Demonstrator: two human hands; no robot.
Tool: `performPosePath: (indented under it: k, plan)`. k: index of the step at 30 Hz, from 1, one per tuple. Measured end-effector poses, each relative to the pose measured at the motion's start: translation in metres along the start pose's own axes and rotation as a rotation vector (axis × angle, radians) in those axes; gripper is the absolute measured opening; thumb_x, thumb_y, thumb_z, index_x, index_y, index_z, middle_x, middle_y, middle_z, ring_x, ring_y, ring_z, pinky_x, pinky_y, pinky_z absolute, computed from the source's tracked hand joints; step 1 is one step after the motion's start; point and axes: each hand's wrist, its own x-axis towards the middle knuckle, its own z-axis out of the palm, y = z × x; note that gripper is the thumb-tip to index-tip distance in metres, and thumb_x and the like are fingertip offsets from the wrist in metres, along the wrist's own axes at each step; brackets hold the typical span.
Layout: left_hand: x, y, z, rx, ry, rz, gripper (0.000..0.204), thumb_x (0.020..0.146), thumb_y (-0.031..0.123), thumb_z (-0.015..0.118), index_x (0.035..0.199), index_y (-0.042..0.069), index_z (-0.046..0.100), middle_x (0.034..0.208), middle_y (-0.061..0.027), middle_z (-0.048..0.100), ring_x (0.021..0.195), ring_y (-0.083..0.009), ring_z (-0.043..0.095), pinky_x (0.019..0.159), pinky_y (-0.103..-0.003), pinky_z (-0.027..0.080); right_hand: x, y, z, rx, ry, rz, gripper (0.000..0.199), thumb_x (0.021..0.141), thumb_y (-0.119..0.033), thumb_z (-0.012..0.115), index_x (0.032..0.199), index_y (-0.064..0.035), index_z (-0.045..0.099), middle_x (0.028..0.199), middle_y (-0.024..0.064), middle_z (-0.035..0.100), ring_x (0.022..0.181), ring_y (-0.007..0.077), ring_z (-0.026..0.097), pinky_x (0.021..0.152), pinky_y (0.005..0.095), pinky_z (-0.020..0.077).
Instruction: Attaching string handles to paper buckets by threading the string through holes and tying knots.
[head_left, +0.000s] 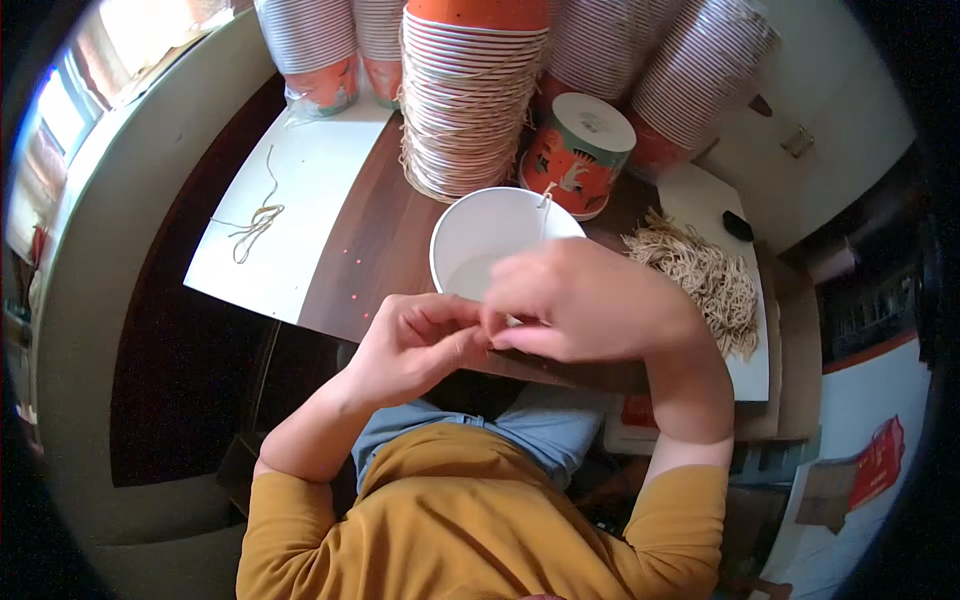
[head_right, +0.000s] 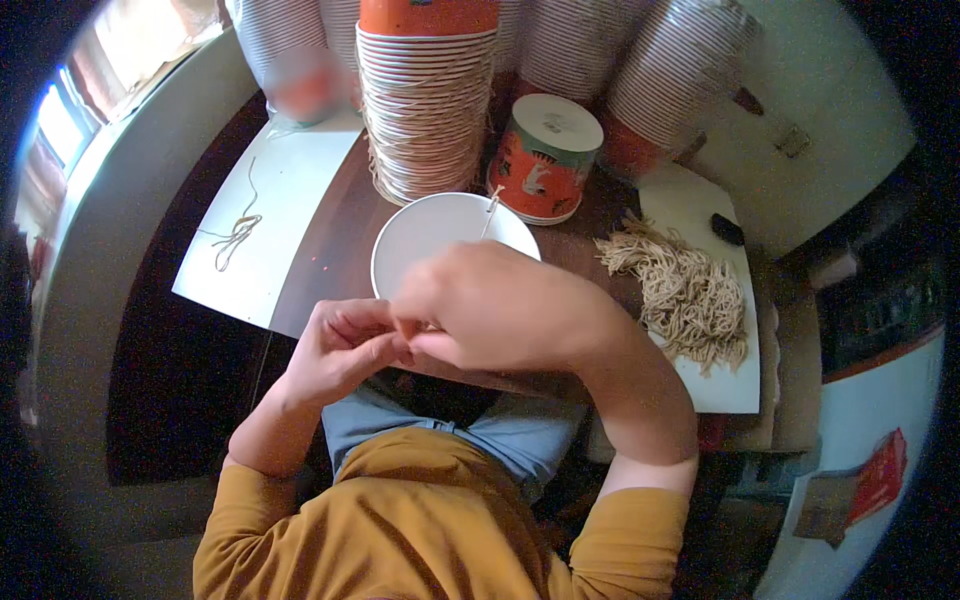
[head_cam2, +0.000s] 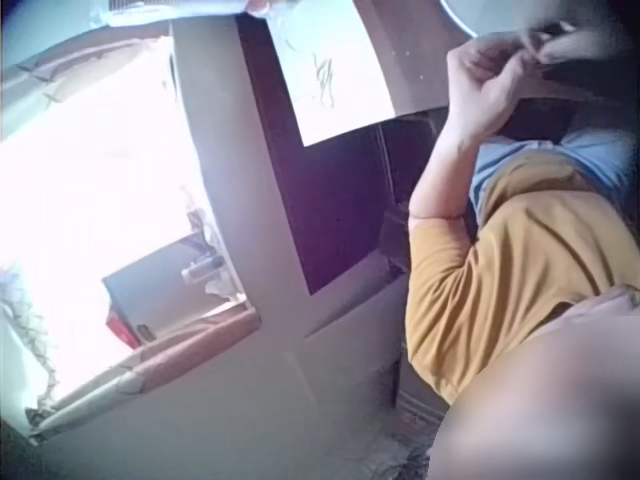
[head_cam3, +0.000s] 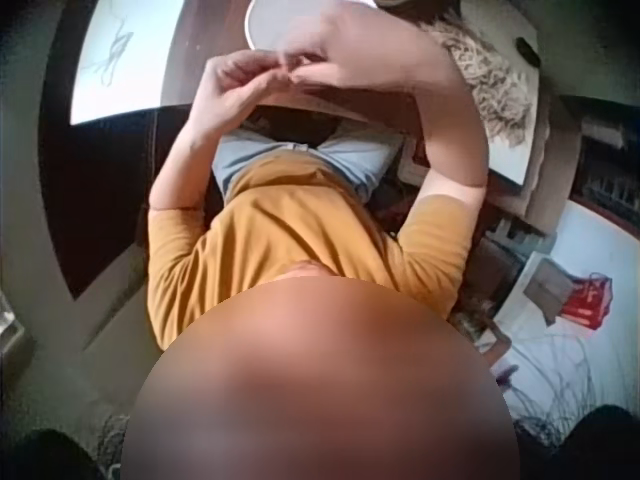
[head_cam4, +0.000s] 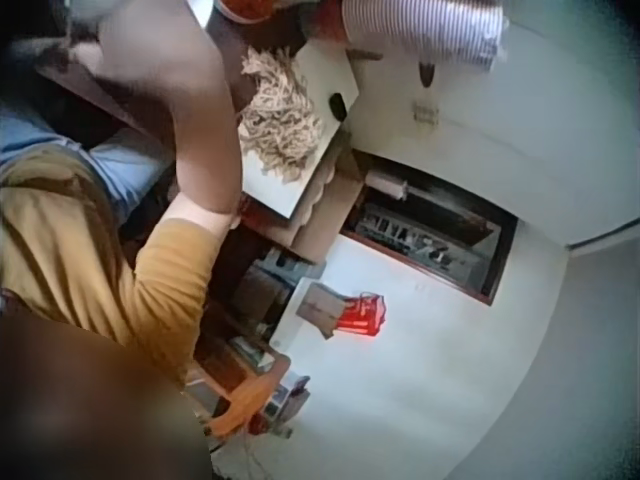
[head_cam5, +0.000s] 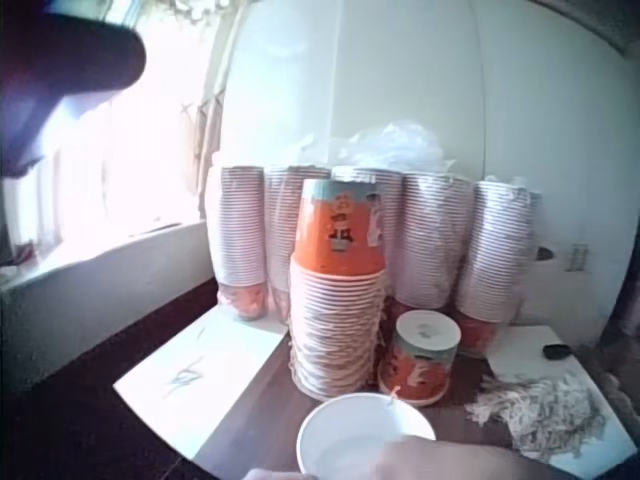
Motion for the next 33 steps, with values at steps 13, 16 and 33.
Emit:
performPosePath:
  k: [13,16,33]
  plan:
    - [-0.008,-0.006,-0.021,0.024,0.081,0.025,0.015,0.092,0.008,0.061,0.100,-0.005,0.063,0.088,-0.0055,0.066,0.081,-0.0088,0.063,0.074,-0.023,0.054,-0.030,-0.001,0.054,0.011,0.557,0.135,0.024,0.071,-0.013,0.072,0.094,-0.0069,0.064,0.091,0.0074,0.059,0.087,0.0254,0.057,0.079,0.0380,0.0415]
    - [-0.006,-0.006,-0.016,0.005,0.022,0.046,0.014,0.092,0.007,0.061,0.100,-0.005,0.063,0.090,-0.0061,0.067,0.083,-0.0092,0.063,0.074,-0.023,0.054,-0.023,0.005,0.073,0.003,0.606,0.115,0.024,0.072,-0.012,0.072,0.095,-0.0075,0.065,0.091,0.0068,0.059,0.086,0.0255,0.057,0.079,0.0373,0.0416]
    - [-0.027,-0.033,-0.005,1.226,0.517,0.760,0.025,0.066,-0.004,0.072,0.088,0.008,0.066,0.086,-0.0031,0.069,0.074,-0.0185,0.064,0.068,-0.031,0.043,-0.014,-0.016,0.164,-0.156,1.057,0.171,0.026,0.076,0.000,0.068,0.101,-0.0017,0.065,0.085,0.0079,0.059,0.071,0.0242,0.062,0.061,0.0346,0.0506]
